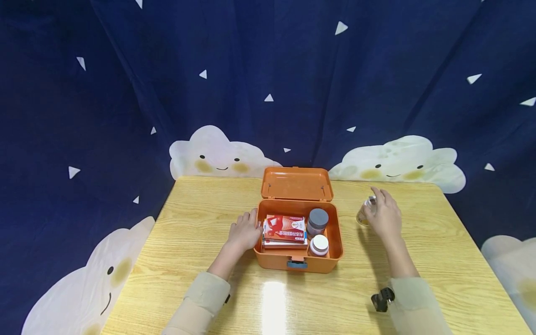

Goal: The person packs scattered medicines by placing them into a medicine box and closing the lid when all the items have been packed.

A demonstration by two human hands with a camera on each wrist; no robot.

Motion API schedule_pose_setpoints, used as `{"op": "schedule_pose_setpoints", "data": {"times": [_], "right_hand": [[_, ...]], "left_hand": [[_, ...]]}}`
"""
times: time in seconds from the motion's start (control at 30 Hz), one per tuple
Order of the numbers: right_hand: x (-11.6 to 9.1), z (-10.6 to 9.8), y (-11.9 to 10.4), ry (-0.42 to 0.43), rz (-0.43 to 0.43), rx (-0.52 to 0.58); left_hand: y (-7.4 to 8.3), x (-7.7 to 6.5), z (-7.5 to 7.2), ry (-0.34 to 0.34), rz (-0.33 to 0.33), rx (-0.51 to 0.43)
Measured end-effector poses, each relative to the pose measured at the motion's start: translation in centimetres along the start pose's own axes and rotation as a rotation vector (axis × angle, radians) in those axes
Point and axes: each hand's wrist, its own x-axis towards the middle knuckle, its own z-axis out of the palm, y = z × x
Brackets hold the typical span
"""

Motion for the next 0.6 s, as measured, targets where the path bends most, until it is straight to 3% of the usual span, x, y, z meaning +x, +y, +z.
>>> {"op": "schedule_pose_setpoints", "data": {"times": [0.6], "right_hand": [[0.2,0.6,1.6,-0.105,0.068,-0.032]], "left_hand": [[-0.1,0.2,0.1,-0.021,-0.012,0.017]]}}
